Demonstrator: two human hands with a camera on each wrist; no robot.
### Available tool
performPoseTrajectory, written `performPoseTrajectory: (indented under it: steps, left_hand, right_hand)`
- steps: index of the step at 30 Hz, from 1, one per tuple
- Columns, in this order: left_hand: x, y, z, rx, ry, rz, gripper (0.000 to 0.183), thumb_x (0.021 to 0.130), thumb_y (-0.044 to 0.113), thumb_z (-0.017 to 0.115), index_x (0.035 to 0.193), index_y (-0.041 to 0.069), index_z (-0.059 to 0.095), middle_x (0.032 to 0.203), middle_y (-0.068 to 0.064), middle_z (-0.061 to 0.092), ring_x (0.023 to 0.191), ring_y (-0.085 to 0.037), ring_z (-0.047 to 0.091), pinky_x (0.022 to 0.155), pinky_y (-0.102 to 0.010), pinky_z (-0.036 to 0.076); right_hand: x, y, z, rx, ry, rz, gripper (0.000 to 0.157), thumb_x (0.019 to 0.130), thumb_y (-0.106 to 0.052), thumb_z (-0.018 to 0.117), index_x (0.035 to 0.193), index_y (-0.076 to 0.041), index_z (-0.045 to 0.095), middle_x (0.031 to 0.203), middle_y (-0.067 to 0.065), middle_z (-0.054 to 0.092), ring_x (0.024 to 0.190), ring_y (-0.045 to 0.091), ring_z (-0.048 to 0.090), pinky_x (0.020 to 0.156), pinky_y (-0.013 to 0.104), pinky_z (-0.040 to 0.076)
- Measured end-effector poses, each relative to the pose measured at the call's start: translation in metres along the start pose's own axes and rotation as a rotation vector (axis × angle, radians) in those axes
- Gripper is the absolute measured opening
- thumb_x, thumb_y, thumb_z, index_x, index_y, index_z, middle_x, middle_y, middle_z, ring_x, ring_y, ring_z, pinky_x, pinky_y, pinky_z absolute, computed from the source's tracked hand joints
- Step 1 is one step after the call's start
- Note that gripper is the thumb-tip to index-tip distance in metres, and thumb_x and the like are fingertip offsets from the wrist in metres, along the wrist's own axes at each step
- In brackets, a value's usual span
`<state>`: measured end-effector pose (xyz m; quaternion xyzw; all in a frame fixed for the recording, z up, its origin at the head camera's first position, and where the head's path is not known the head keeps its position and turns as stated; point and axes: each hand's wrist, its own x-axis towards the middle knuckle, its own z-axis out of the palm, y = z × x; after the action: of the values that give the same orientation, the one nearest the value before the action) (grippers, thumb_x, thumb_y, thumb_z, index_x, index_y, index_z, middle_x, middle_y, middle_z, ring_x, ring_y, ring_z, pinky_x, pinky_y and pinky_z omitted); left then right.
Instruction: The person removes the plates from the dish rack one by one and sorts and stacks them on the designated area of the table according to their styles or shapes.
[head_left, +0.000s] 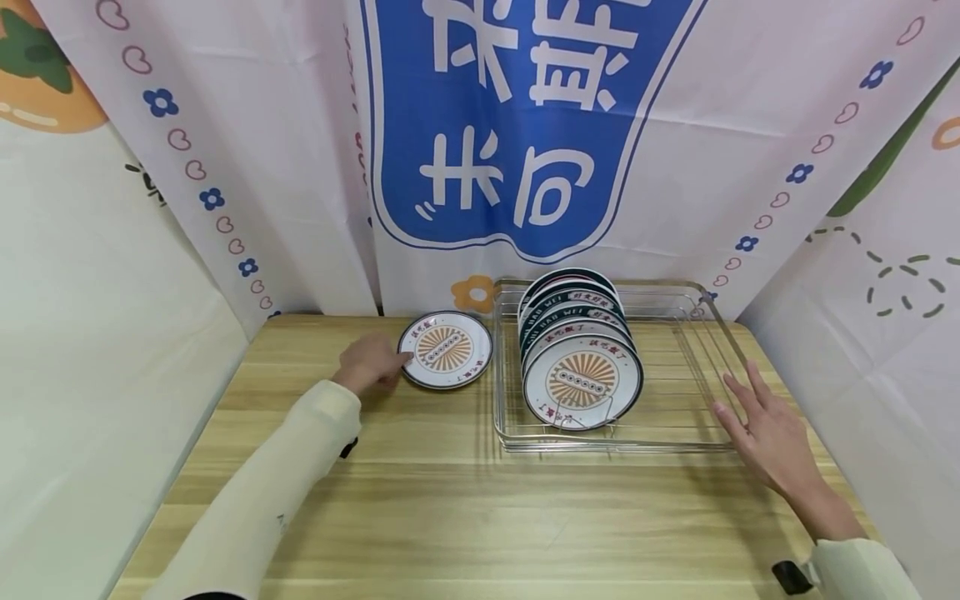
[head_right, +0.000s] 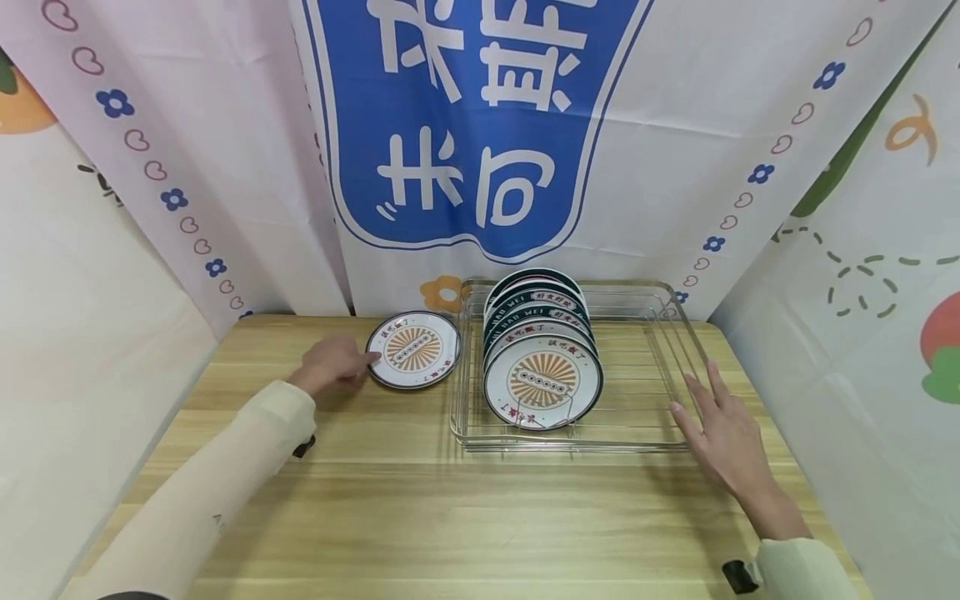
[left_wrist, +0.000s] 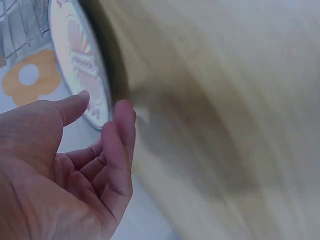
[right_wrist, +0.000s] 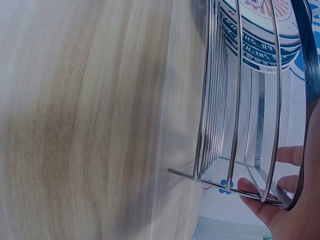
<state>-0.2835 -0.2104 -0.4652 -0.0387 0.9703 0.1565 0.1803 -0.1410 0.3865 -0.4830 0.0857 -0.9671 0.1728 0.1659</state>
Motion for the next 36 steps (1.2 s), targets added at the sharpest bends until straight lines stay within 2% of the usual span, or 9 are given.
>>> performPoseTrajectory:
  steps: [3,6,12,17,20,23,26,31,36]
  left_hand:
    - [-0.005,0.003,-0.011,0.040,0.033,0.029,0.061,0.107,0.053,0.054,0.064,0.011,0.064,0.060,-0.006,0.067,0.053,-0.016,0.054,0.061,-0.034,0.043]
    - [-0.010,0.011,-0.023,0.012,0.098,0.061,0.057,0.106,0.051,0.056,0.065,0.012,0.060,0.063,-0.007,0.067,0.055,-0.018,0.056,0.061,-0.036,0.044]
    - [-0.012,0.037,-0.042,0.007,0.214,0.148,0.053,0.104,0.049,0.059,0.064,0.015,0.050,0.059,0.001,0.045,0.055,-0.018,0.046,0.050,-0.033,0.035]
    - [-0.028,0.064,-0.050,0.001,0.250,0.238,0.043,0.104,0.047,0.062,0.083,0.011,0.068,0.074,-0.003,0.063,0.065,-0.020,0.057,0.055,-0.033,0.043]
    - [-0.042,0.080,-0.050,0.004,0.272,0.316,0.040,0.104,0.045,0.064,0.104,0.007,0.076,0.092,-0.008,0.075,0.074,-0.022,0.066,0.061,-0.036,0.054]
    - [-0.052,0.096,-0.046,0.019,0.306,0.403,0.040,0.104,0.043,0.065,0.112,0.005,0.078,0.102,-0.010,0.078,0.079,-0.021,0.070,0.068,-0.036,0.058]
    - [-0.062,0.114,-0.042,0.035,0.346,0.470,0.036,0.104,0.042,0.066,0.109,0.009,0.079,0.097,-0.006,0.079,0.073,-0.017,0.069,0.063,-0.033,0.056]
    - [-0.080,0.146,-0.037,0.059,0.392,0.567,0.032,0.102,0.044,0.071,0.102,0.012,0.077,0.081,0.001,0.073,0.060,-0.014,0.060,0.048,-0.029,0.045]
    - [-0.093,0.171,-0.027,0.085,0.373,0.650,0.031,0.101,0.045,0.072,0.104,0.014,0.076,0.082,0.001,0.072,0.060,-0.015,0.062,0.048,-0.029,0.047]
  right_hand:
    - [0.001,0.000,-0.001,0.003,0.000,0.003,0.054,0.110,-0.034,0.053,0.147,0.005,0.055,0.164,0.036,0.029,0.119,0.069,0.048,0.085,0.076,0.042]
    - [0.001,0.000,-0.002,0.006,-0.003,0.005,0.054,0.110,-0.034,0.053,0.148,0.004,0.054,0.165,0.036,0.029,0.119,0.068,0.048,0.084,0.075,0.042]
    - [0.000,0.000,-0.004,0.006,-0.011,0.004,0.055,0.110,-0.035,0.052,0.150,0.004,0.052,0.165,0.036,0.028,0.117,0.068,0.049,0.078,0.073,0.043]
    - [0.001,0.001,-0.004,0.010,-0.005,-0.001,0.055,0.110,-0.034,0.052,0.150,0.004,0.052,0.167,0.034,0.026,0.118,0.068,0.048,0.080,0.074,0.042]
    - [0.000,0.001,-0.002,0.013,0.006,-0.011,0.054,0.110,-0.033,0.053,0.149,0.004,0.053,0.166,0.034,0.027,0.116,0.067,0.050,0.080,0.075,0.042]
    - [-0.003,0.001,0.000,0.011,0.008,-0.021,0.054,0.110,-0.033,0.054,0.148,0.004,0.054,0.165,0.035,0.029,0.113,0.067,0.052,0.078,0.073,0.044]
    - [-0.004,0.000,0.002,0.003,0.012,-0.029,0.053,0.109,-0.033,0.054,0.148,0.004,0.055,0.165,0.035,0.030,0.109,0.064,0.054,0.074,0.071,0.045]
    - [-0.005,-0.001,0.001,-0.001,0.015,-0.024,0.053,0.109,-0.033,0.054,0.148,0.004,0.054,0.166,0.034,0.029,0.109,0.062,0.055,0.073,0.070,0.046]
    - [-0.003,-0.002,-0.001,0.000,0.014,-0.015,0.053,0.110,-0.033,0.054,0.148,0.004,0.054,0.166,0.034,0.029,0.111,0.062,0.054,0.075,0.070,0.045]
